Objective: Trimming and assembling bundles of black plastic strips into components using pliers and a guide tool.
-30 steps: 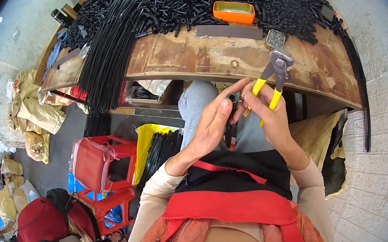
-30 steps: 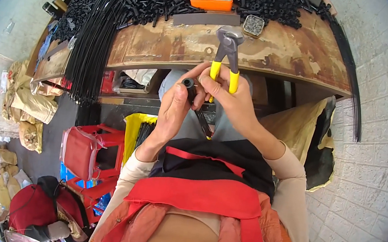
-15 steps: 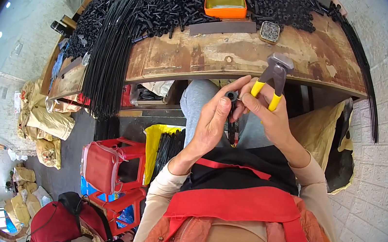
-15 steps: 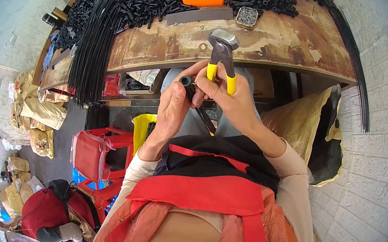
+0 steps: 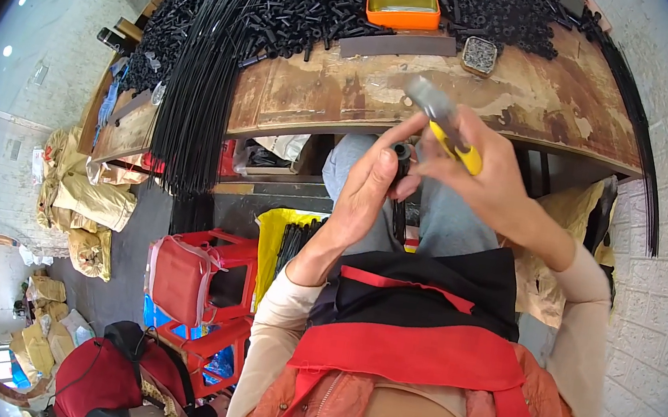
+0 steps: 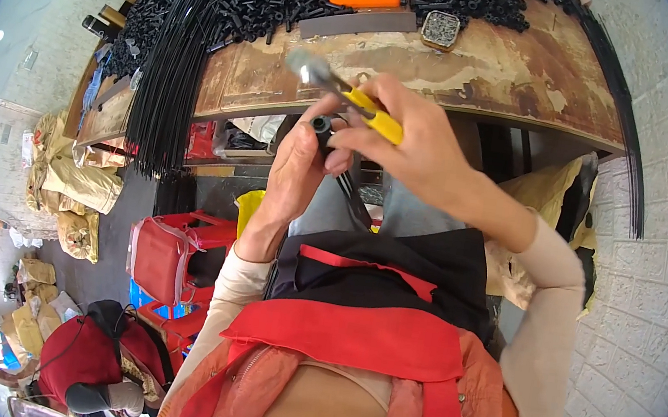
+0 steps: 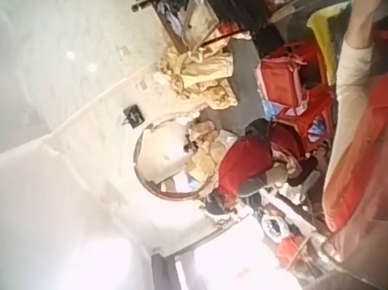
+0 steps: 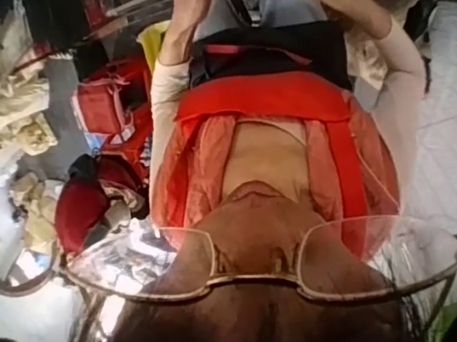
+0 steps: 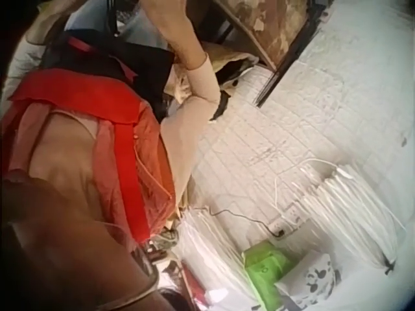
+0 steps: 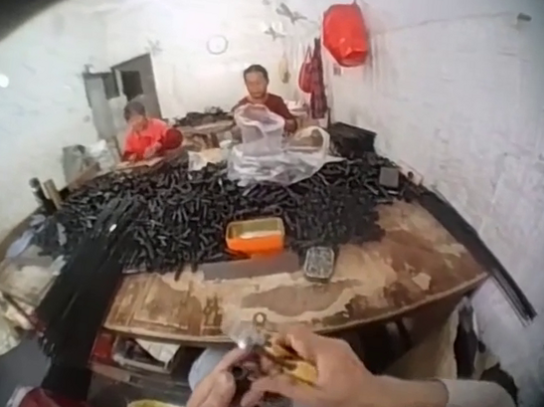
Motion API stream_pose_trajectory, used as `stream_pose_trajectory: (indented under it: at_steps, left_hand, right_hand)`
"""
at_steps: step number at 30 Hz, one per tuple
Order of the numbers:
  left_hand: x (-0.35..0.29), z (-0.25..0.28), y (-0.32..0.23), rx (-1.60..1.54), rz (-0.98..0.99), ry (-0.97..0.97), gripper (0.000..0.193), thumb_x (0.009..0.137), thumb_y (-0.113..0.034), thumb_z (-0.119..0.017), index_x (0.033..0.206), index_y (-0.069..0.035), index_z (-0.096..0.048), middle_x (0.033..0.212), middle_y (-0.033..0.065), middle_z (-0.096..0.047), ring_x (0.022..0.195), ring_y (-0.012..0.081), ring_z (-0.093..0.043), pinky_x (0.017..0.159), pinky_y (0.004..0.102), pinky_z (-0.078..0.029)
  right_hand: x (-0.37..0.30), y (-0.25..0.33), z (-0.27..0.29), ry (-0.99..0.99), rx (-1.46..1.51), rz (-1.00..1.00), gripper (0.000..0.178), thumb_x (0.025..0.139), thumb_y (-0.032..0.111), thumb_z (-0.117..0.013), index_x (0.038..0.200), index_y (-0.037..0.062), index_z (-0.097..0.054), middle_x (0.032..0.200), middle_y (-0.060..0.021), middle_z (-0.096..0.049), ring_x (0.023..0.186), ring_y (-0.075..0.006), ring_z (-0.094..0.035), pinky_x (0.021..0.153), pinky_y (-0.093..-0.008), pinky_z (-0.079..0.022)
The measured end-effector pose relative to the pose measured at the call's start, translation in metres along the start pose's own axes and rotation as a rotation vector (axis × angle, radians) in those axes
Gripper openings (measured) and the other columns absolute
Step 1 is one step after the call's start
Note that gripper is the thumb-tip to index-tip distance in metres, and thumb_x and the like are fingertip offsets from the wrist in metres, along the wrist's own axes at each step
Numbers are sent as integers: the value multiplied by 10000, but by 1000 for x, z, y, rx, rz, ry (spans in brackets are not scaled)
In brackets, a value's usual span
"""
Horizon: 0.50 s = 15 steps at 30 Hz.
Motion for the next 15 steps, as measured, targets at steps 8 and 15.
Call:
stream_pose_trajectory:
  at_steps: [8,15]
  left_hand:
    - [1,5,-2,44,-19,1,595,1019,-524,-316,1203,16,-482,698,-17,-394,624,72,-333,568,229,-280]
    - [3,-6,-7,167,35,99,589,1005,-558,-316,1025,1,-497,717,-13,-429,643,62,-357,567,218,-277]
  right_hand:
    - [-48,-2,13,341,-243,-437,188,972,181,-534,921,5,-490,536,-42,-517,430,-99,-471,446,-262,-364]
    - [-52,-7,8,399,-152,-494,273,978,200,-524,1153,-8,-545,689,-74,-637,547,-115,-554,542,-261,-443]
Point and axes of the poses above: each hand's wrist, its own x-axis towards the middle knuckle, its own z-axis out of the back of the hand, y = z × x, the point moved 8 cm from there along x, towards the middle knuckle
